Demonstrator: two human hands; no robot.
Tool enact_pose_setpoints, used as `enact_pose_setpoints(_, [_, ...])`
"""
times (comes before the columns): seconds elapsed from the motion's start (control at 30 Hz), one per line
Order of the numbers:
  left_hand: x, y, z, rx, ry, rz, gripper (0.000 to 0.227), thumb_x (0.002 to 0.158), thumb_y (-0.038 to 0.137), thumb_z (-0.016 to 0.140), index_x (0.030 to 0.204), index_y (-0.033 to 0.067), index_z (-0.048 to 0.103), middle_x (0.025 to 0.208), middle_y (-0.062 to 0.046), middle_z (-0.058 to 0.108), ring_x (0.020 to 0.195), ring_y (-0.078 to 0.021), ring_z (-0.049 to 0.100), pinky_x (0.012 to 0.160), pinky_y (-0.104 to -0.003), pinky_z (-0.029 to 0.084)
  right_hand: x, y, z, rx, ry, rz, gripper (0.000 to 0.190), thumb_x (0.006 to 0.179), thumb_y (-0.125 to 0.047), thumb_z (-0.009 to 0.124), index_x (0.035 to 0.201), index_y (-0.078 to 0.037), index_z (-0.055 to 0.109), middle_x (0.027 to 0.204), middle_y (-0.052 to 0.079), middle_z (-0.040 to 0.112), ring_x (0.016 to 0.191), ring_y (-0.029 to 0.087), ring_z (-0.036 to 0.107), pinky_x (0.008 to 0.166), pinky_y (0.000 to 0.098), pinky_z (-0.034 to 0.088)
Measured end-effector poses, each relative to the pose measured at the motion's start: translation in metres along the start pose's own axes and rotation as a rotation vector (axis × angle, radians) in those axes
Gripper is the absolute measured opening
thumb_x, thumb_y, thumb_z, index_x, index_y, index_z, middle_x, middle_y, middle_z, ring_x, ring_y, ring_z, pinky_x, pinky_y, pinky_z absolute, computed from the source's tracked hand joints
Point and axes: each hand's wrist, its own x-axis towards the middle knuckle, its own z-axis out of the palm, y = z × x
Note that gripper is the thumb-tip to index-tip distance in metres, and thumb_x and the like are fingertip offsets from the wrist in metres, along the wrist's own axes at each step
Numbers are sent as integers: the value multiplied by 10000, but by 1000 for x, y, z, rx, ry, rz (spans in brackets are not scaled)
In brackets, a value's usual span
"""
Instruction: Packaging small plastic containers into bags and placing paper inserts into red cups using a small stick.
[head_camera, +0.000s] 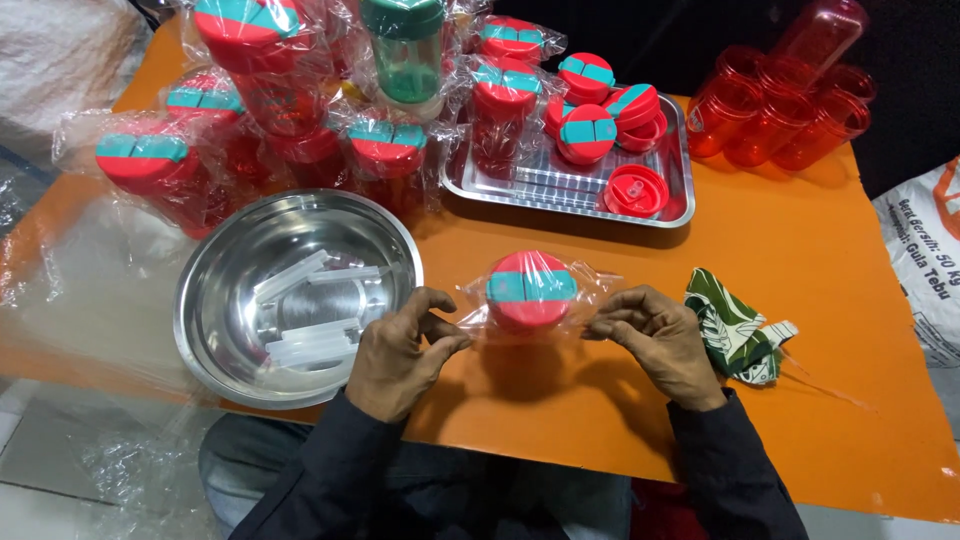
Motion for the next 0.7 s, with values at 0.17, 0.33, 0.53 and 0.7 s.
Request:
enact_pose_setpoints(0.17, [2, -14, 15, 136, 19, 1, 312, 808, 180, 842, 1029, 184, 622, 738, 4, 807, 655, -177, 734, 757, -325, 543, 6, 7, 12, -39, 103, -79, 185, 860, 120, 728, 1032, 65, 688, 830, 216, 786, 784, 190, 773, 797, 360, 657])
enact_pose_setpoints(0.33, [5, -12, 18, 163, 28, -26, 292, 830, 200, 826, 1022, 182, 606, 757, 5, 804, 658, -180, 716, 775, -328, 517, 12, 12, 21, -33, 95, -120, 200, 850, 121, 745, 1032, 72, 676, 832, 232, 785, 793, 205, 770, 801, 383, 672])
enact_pose_setpoints(0.53, [6, 0, 19, 68, 32, 2, 283, 804, 111, 801, 1017, 172, 625, 760, -6, 807, 620, -221, 701, 670, -330, 532, 4, 14, 5, 93, 64, -64, 269, 922, 101, 651, 1188, 62, 627, 943, 254, 750, 882, 273, 774, 841, 449, 665])
enact_pose_setpoints(0.7, [6, -4, 20, 41, 15, -38, 292, 797, 126, 802, 1023, 203, 633, 746, 45, 799, 587, -167, 676, 626, -279, 534, -11, -24, -2, -209, 251, -31, 475, 1030, -202, 558, 1464, -50, 440, 1366, 185, 620, 1071, 226, 636, 869, 369, 613])
